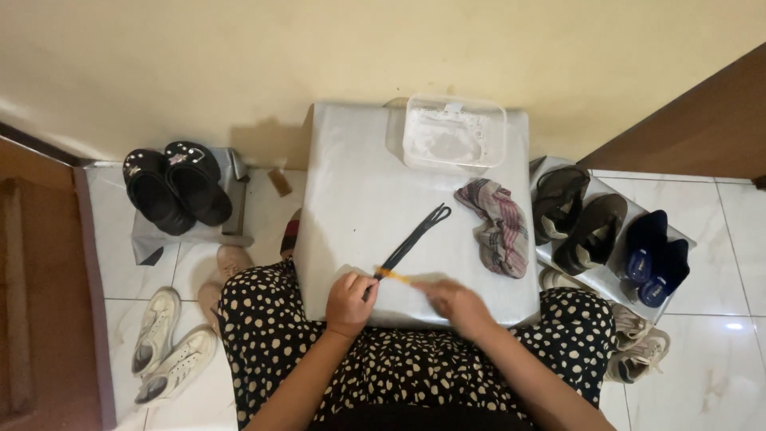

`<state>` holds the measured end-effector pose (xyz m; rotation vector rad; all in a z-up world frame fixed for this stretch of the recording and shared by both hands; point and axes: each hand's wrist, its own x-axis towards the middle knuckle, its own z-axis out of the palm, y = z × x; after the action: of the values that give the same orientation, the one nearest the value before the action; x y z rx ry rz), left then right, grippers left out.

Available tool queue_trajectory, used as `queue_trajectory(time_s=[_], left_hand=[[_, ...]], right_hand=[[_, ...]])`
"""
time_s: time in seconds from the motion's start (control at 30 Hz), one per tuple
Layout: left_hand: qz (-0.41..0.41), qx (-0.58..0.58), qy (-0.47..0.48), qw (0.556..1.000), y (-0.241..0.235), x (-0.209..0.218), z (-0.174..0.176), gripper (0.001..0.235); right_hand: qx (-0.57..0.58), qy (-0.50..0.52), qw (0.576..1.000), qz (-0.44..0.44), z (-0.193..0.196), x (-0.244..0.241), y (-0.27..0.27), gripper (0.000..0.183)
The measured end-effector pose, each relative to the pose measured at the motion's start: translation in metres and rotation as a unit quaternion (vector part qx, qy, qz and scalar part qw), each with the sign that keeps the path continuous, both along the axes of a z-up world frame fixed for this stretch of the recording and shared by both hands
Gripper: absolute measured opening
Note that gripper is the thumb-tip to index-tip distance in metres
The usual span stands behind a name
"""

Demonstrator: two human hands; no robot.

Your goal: The person wipes a dark shoe with a cloth and then uses a toothbrush to scrub a black shoelace. The shoe is placed on a shoe rack after cleaning.

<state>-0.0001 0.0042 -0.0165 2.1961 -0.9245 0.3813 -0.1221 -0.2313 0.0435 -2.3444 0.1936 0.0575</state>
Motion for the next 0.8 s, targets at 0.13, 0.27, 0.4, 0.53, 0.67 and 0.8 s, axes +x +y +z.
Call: queue_trajectory(time_s=[0.13,0.27,0.4,0.53,0.67,0.8], left_hand=[[0.003,0.002,0.017,1.000,0.000,-0.001,0.009,0.012],[-0.006,-0.005,0.032,0.999,0.000,-0.002,0.022,0.011],[0.000,-0.006,0.013,1.000,-0.001,-0.001,0.006,0.012],[-0.001,-0.003,0.024,1.000,0.000,-0.002,0.018,0.011],[-0.001,0.004,0.033,0.999,0.000,-0.004,0.023,0.011],[0.000,-0.002,0.017,1.000,0.000,-0.002,0.008,0.011]], right_hand=[[-0.121,-0.007,0.987,-0.107,-0.016,0.003,-0.047,0.031],[-0.095,-0.015,0.985,-0.140,0.014,0.013,-0.033,0.022],[-0.043,0.011,0.999,-0.012,0.001,-0.001,-0.003,0.039],[-0.120,-0.022,0.984,-0.130,0.006,0.006,-0.031,0.024],[-0.136,-0.023,0.974,-0.179,-0.040,-0.001,-0.056,0.023],[-0.083,-0.030,0.995,-0.044,-0.035,-0.005,-0.003,0.017]])
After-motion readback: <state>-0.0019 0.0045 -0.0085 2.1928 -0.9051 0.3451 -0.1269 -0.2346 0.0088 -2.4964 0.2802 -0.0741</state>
